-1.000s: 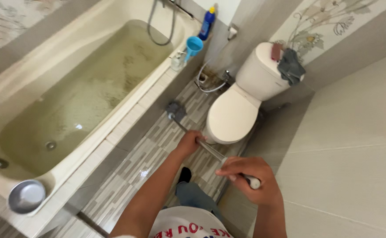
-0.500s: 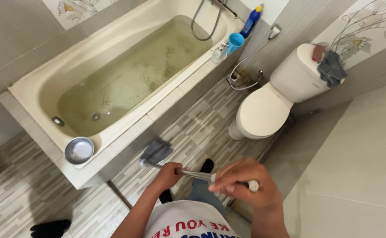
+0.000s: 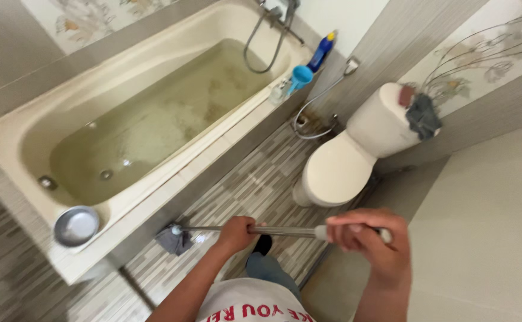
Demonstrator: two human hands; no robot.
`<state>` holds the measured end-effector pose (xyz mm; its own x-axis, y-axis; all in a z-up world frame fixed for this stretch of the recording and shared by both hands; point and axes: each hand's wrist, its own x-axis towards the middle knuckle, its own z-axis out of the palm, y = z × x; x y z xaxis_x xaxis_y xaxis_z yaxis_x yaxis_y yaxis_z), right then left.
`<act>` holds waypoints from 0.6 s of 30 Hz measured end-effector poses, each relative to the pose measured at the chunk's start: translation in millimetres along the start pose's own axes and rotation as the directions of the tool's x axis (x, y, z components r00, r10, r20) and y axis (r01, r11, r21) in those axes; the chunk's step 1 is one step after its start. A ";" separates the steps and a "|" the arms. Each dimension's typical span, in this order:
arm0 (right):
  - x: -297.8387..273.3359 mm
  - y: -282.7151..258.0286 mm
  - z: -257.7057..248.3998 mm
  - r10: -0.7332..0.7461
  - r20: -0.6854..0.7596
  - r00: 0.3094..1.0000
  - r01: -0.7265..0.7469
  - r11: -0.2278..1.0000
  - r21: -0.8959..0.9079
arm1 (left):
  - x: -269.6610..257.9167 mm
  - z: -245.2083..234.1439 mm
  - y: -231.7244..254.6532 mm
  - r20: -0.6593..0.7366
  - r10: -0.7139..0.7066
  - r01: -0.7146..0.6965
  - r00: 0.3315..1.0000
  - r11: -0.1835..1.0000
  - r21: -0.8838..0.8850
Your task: The person uses a squeegee to push water and foam across the tiled floor of a bathroom, moving the liquid from the area next to the toilet toward the bathtub drain.
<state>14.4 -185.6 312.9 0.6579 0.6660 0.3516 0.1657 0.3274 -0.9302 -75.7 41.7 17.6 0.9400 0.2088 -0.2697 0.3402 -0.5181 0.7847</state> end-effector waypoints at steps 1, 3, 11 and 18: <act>2.6 -6.6 -12.4 -0.019 -0.036 0.999 0.018 0.999 -0.028 | 19.3 6.6 9.8 0.016 0.041 -0.041 0.999 0.999 -0.019; 9.3 -15.2 -34.8 -0.075 -0.095 0.993 0.067 0.994 -0.085 | 58.6 24.9 29.3 0.057 0.119 -0.116 0.991 0.992 -0.057; 11.7 -19.4 -79.3 -0.123 -0.160 0.979 0.062 0.938 -0.341 | 215.9 95.9 85.4 0.057 0.326 -0.322 0.944 0.945 -0.065; 21.2 11.5 -72.8 0.035 0.191 0.981 0.076 0.836 -0.544 | 256.7 117.7 79.2 -0.039 0.455 -0.457 0.890 0.884 -0.097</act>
<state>83.7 -216.5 302.0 0.5111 0.7928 0.3320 0.5880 -0.0407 -0.8078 195.4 -43.3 -55.2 0.9902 -0.0181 0.1387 -0.1307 -0.4733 0.8711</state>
